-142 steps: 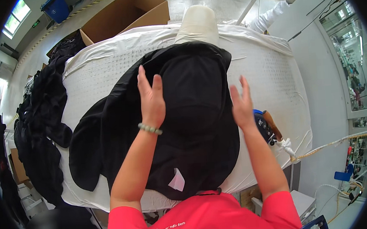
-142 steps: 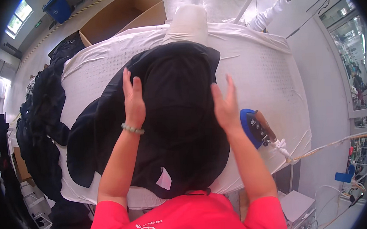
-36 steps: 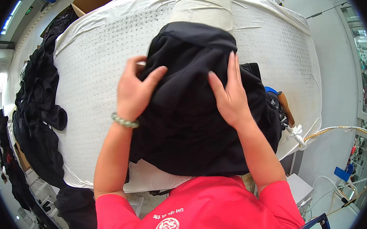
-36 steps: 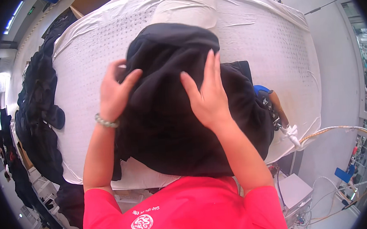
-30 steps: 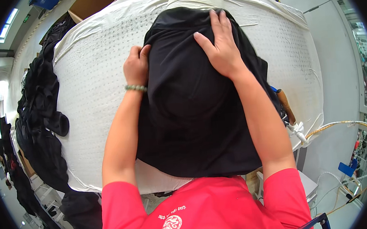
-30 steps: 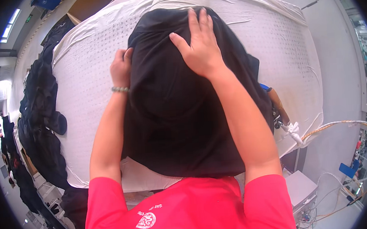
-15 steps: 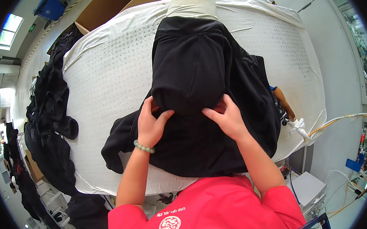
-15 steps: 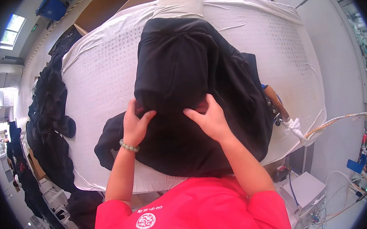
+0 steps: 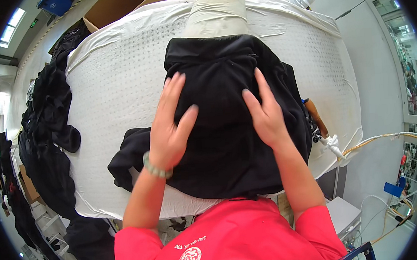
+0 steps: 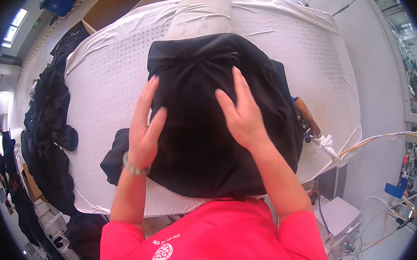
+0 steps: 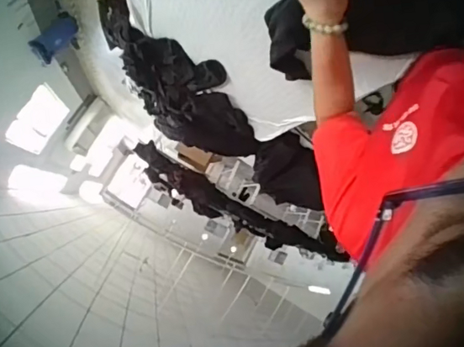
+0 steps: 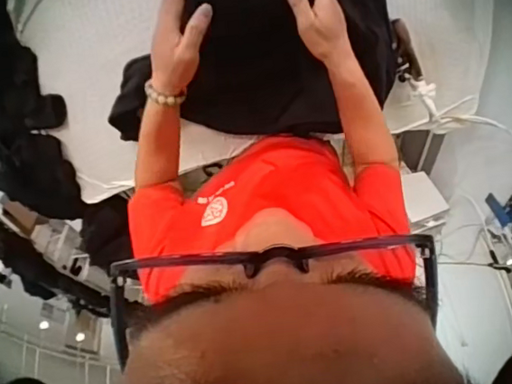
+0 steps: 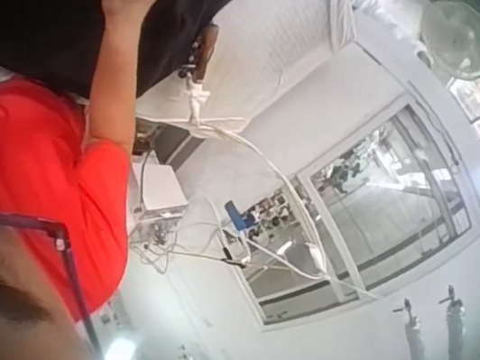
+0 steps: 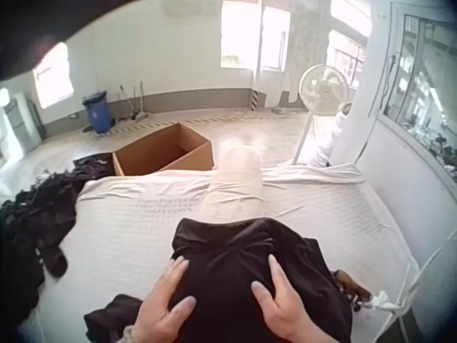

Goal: Ironing a black garment on an ironing board using a steam iron.

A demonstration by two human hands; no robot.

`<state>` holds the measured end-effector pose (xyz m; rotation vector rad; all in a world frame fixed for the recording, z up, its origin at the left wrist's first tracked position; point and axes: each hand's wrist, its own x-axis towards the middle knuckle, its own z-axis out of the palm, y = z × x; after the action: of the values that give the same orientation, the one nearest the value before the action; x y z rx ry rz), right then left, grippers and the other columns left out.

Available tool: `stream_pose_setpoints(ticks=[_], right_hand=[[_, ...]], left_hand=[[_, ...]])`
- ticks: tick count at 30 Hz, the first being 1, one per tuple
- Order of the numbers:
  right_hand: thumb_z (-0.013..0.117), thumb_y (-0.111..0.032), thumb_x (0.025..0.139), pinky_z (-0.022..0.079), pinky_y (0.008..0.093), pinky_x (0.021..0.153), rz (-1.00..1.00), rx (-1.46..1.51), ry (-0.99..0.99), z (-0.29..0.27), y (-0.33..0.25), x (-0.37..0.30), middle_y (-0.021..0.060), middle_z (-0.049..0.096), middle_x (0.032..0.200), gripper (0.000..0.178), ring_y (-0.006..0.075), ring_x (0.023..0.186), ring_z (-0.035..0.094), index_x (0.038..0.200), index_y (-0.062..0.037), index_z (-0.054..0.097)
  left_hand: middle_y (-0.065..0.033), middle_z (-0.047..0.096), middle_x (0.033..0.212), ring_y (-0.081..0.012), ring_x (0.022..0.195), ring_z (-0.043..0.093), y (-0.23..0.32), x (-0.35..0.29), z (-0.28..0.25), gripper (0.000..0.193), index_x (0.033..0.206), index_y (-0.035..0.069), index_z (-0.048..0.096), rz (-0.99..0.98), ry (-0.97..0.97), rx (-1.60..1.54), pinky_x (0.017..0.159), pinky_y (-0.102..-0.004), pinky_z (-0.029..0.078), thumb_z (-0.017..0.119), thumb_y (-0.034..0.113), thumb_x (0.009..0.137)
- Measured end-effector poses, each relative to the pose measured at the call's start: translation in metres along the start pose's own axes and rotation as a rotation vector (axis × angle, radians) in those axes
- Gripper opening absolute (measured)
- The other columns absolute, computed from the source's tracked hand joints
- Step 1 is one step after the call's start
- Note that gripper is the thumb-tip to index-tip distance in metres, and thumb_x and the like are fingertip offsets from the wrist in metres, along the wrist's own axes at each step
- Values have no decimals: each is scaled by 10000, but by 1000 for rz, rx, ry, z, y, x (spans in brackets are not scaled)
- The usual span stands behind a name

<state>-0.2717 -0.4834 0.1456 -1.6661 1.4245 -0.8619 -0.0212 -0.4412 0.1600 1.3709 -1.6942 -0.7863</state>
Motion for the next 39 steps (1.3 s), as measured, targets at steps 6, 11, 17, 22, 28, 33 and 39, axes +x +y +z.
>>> stream_pose_setpoints(ticks=[6,11,17,22,28,33,39], right_hand=[[548,-519,1024,164,471,1272,-139,-352,143,52,18,98,346,175,1656,867,444,1564,162,1584,78,261],[522,-588,1005,178,501,1265,-190,-665,113,60,6,151,338,206,1650,906,458,1556,173,1587,62,278],[504,-546,1022,194,509,1258,-274,-520,119,45,13,146,309,323,1619,799,447,1538,252,1549,44,390],[493,-449,1061,221,481,1251,-501,-294,198,32,40,55,279,388,1598,677,411,1525,313,1519,47,441],[419,-415,1111,315,375,1199,-213,172,202,51,87,32,214,485,1552,574,326,1476,414,1459,32,514],[499,-377,1089,481,395,1054,124,221,63,33,124,33,180,668,1306,456,364,1209,629,1264,18,643],[732,-267,922,521,434,976,-483,-673,363,-115,100,-16,175,680,1182,503,399,1092,645,1332,-9,599]], left_hand=[[-208,327,1655,-358,1552,276,-70,101,36,678,1571,5,375,-6,12,196,1245,-385,241,580,381,1046],[-215,322,1656,-355,1541,300,-109,145,31,673,1572,0,367,-60,-29,-344,1236,-380,273,589,355,1045],[-213,469,1564,-382,1479,405,-83,122,24,529,1506,2,486,-39,213,32,1213,-376,317,554,274,1058],[-194,568,1487,-389,1437,469,-27,64,35,449,1404,9,612,213,188,149,1200,-437,341,505,284,1066],[-188,569,1484,-376,1435,476,-41,43,40,465,1392,21,628,409,168,352,1198,-485,335,507,303,1043],[-206,533,1517,-388,1449,458,-51,50,54,480,1397,-7,613,452,175,306,1217,-482,313,465,290,1050],[-194,477,1568,-367,1501,389,-24,35,34,501,1448,-9,563,267,55,297,1246,-497,261,503,279,1042]])
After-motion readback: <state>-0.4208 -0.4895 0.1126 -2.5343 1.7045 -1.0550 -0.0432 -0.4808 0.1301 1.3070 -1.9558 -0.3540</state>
